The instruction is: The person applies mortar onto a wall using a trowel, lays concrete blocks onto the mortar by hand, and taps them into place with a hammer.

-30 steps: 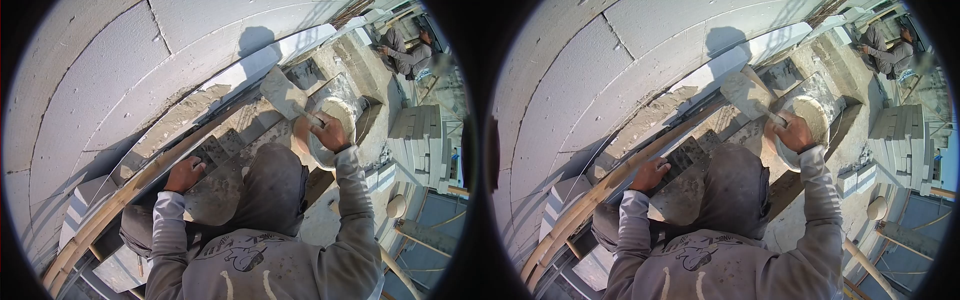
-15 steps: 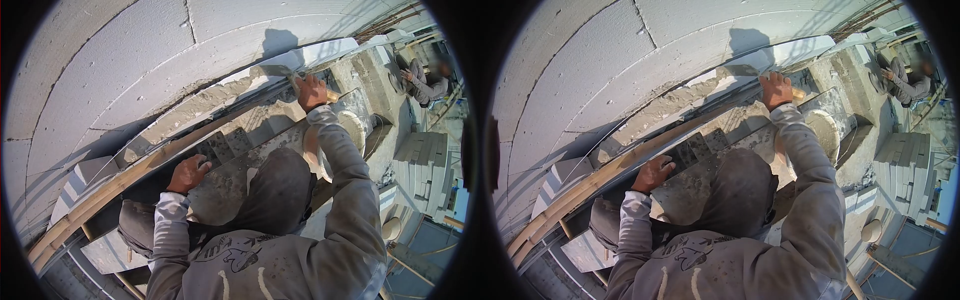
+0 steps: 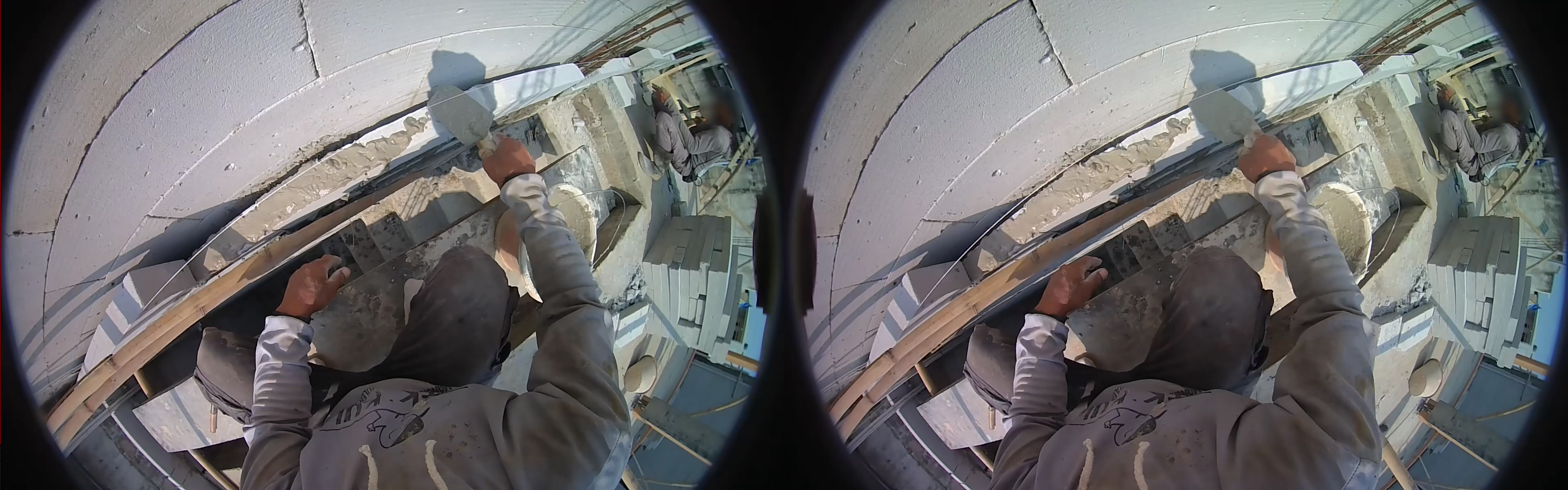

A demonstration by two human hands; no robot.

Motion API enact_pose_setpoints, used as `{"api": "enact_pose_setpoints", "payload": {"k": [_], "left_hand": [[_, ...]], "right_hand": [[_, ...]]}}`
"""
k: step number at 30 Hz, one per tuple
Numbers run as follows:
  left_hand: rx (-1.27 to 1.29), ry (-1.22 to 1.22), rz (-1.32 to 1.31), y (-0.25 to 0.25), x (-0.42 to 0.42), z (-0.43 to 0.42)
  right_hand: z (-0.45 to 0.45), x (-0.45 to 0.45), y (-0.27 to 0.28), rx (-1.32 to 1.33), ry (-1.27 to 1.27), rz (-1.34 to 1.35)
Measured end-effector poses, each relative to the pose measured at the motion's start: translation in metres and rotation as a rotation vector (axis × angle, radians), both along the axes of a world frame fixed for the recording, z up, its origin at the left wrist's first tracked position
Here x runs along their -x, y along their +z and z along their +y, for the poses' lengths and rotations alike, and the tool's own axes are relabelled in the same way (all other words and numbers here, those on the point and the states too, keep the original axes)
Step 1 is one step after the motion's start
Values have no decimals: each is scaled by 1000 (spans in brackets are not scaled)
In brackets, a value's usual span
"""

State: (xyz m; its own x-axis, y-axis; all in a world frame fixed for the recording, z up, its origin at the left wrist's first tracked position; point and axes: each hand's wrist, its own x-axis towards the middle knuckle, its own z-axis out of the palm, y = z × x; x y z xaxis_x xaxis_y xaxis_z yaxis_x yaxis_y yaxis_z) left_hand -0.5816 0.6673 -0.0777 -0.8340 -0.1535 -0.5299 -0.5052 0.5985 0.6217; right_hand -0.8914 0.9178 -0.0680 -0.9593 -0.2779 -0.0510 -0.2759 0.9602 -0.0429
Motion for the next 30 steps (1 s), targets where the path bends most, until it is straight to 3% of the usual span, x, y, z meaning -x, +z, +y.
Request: {"api": "enact_pose_setpoints", "payload": {"k": [1,5,7,13,15,16,18,21,30], "left_hand": [[4,-4,3,-4,0,0],[23,-42,29,-8,-1,1],[39,-36,64,-13,-5,1],[45,-54,91,-13,-3,0],[45,-52,95,-14,-3,0],[44,-52,106,-13,-3,0],[45,-53,116,-14,-4,-2],[50,-55,155,-16,-3,-4],[58,-65,107,-19,-3,-7]], "right_hand": [[-3,-1,-1,144,-163,-234],[-20,-4,-22,268,-130,-784],[-39,-26,-17,342,-116,-897],[-72,-58,-16,167,203,-865],[-71,-62,-25,132,369,-529],[-69,-61,-21,132,369,-529],[-61,-56,-8,-47,248,-470],[-40,-39,-7,-82,126,-328],[-3,6,-42,54,-162,-296]]}}
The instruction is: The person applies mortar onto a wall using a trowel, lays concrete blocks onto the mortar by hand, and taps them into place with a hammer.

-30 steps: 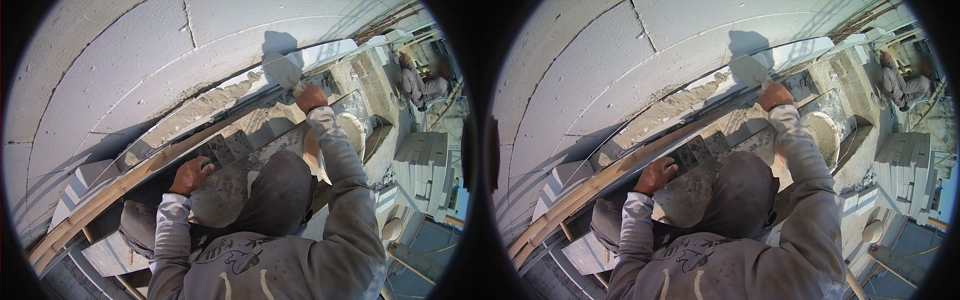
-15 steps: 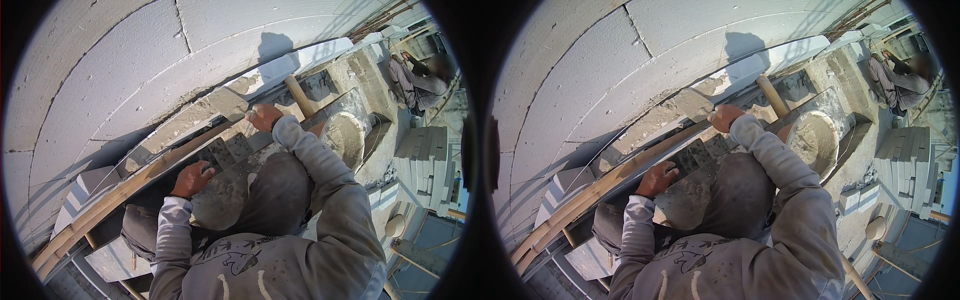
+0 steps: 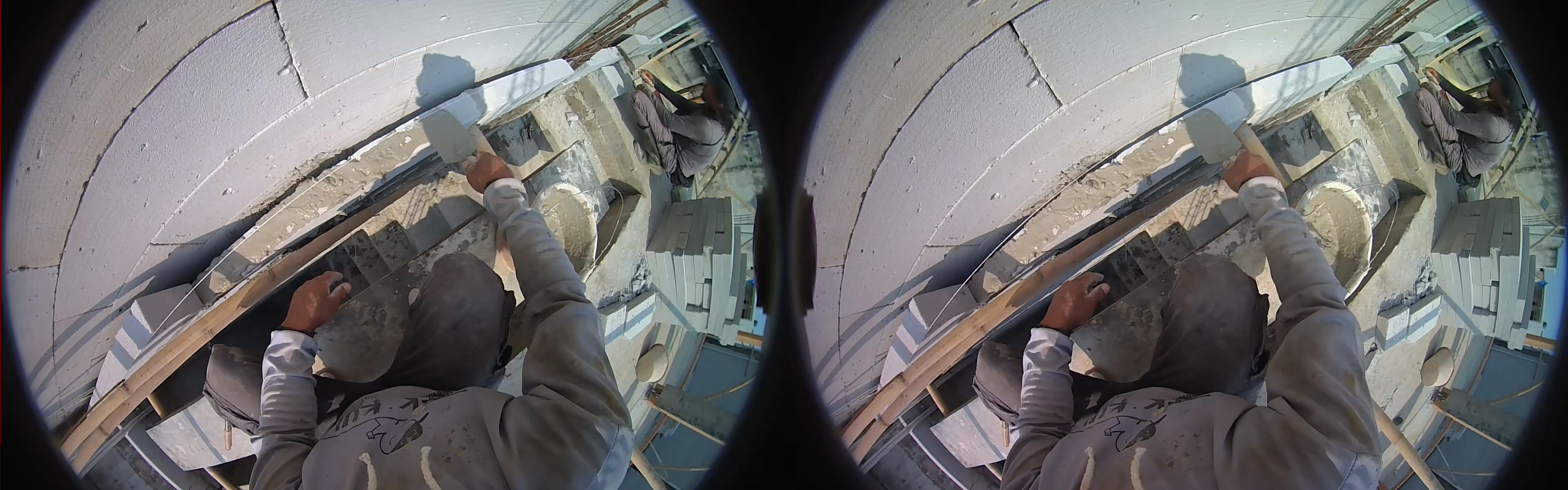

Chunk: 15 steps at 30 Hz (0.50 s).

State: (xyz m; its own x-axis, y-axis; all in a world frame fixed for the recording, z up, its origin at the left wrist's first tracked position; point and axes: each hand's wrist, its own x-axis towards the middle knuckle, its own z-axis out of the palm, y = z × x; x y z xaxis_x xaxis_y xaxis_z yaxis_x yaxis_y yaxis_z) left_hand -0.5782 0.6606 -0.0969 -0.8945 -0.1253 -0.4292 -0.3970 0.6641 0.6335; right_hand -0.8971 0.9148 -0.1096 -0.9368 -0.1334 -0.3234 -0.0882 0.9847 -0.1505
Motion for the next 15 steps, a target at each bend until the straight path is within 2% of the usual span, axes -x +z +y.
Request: {"api": "enact_pose_setpoints", "payload": {"k": [1,4,6,9,10,13,14,15], "left_hand": [[-6,7,-2,1,0,0],[-7,3,-3,-4,-2,-1],[2,-13,3,-5,-1,-2],[-2,1,-13,-1,1,-2],[2,0,-6,0,0,-2],[5,-4,11,-1,0,-2],[11,-17,16,-2,0,-2],[11,-14,14,-3,0,-1]], "right_hand": [[1,0,-2,0,-2,0],[4,-12,-10,151,67,-263],[2,-35,-23,249,-8,-151],[11,-60,-40,148,-37,-178],[18,-71,-38,229,-21,-140],[37,-88,-51,238,-22,-83],[41,-91,-59,236,-17,-84],[41,-95,-63,345,-81,-201]]}}
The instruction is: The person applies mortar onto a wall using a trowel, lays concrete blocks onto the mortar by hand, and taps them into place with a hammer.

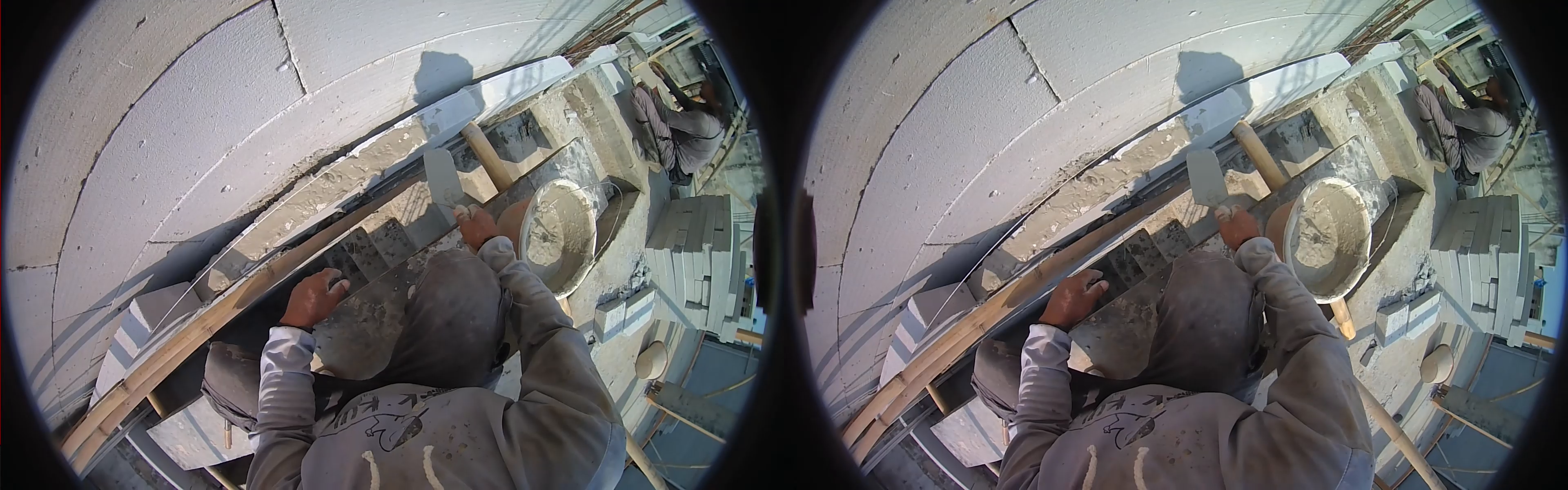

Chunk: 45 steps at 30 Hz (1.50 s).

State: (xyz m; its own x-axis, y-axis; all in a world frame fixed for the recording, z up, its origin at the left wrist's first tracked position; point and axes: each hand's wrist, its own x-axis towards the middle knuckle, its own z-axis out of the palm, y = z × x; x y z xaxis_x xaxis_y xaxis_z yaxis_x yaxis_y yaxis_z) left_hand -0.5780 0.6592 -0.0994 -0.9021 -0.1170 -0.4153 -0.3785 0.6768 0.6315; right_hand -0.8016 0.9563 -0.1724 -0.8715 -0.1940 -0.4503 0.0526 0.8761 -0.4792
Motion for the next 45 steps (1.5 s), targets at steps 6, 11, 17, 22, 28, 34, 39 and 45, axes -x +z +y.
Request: {"api": "enact_pose_setpoints", "payload": {"k": [6,11,17,22,28,34,39,45], "left_hand": [[-20,17,-102,7,3,3],[15,-24,-46,-7,-1,6],[49,-88,-75,-10,3,16],[54,-124,-122,-13,5,21],[26,-107,-140,-11,9,22],[-19,-139,-66,-9,15,24],[-69,-115,-98,-17,20,25],[-58,-112,-138,-13,28,28]], "right_hand": [[-23,-21,11,628,-371,-550],[-43,-30,-6,807,-445,-725],[-50,-59,-26,707,-179,-532],[-62,-86,-10,744,-46,-533],[-57,-77,22,525,167,-553],[5,-40,11,577,170,-369],[76,-46,144,448,-85,-323],[196,-53,243,-191,5,-12]]}}
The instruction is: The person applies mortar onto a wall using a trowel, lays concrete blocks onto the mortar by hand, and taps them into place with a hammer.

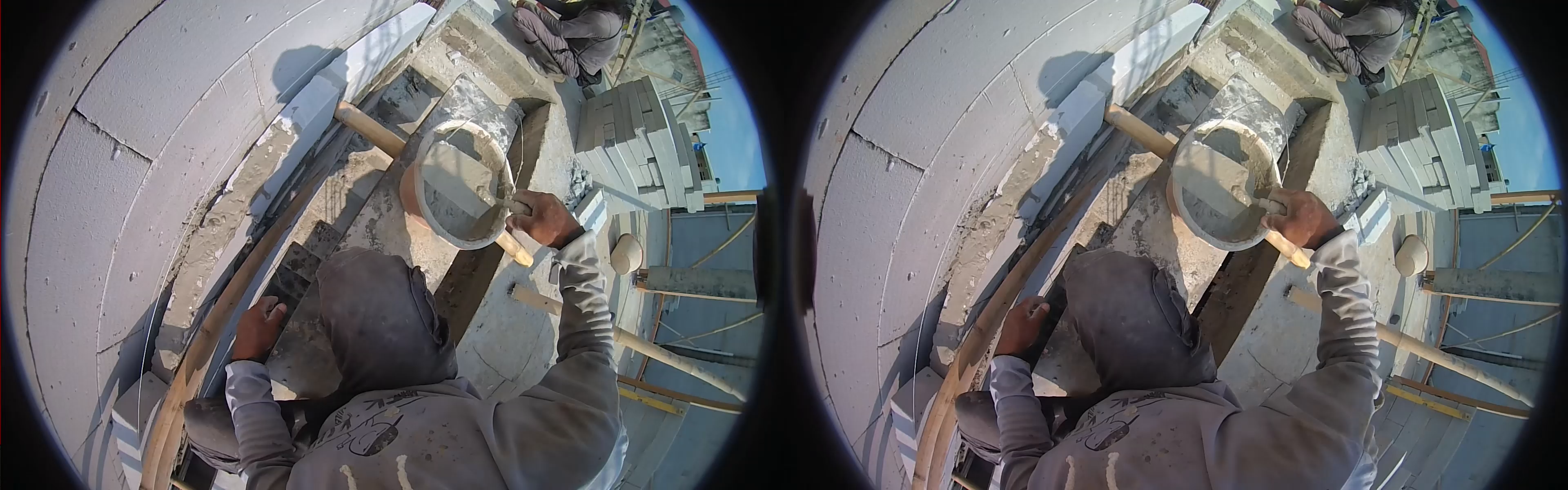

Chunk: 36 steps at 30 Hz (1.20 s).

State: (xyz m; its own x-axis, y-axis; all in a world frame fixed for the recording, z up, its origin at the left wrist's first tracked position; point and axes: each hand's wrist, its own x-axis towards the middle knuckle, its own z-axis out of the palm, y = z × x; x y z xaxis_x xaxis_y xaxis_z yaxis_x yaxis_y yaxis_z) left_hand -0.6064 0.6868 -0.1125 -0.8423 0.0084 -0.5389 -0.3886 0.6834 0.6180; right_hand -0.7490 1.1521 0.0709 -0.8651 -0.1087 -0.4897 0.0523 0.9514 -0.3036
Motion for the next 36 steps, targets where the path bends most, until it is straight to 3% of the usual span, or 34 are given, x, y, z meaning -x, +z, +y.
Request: {"api": "enact_pose_setpoints", "payload": {"k": [1,3,5,8,10,19,27,32,36], "left_hand": [[0,-12,-2,1,1,1],[-3,-30,-2,1,3,6],[-6,-30,-13,2,6,9],[7,-42,48,-1,6,8],[15,-26,84,0,5,3],[13,3,62,16,5,9],[0,-20,99,8,3,4],[5,-27,127,8,4,2],[14,-26,122,2,2,-1]], "right_hand": [[14,6,5,-175,118,23],[13,19,-1,-547,124,41],[18,46,-39,-837,169,-31],[16,71,-86,-865,249,38],[-12,83,-95,-911,518,76],[-87,54,-46,-704,693,130],[-89,52,-5,-663,497,44],[-50,81,-16,-594,199,-88],[1,89,-46,-419,200,-150]]}}
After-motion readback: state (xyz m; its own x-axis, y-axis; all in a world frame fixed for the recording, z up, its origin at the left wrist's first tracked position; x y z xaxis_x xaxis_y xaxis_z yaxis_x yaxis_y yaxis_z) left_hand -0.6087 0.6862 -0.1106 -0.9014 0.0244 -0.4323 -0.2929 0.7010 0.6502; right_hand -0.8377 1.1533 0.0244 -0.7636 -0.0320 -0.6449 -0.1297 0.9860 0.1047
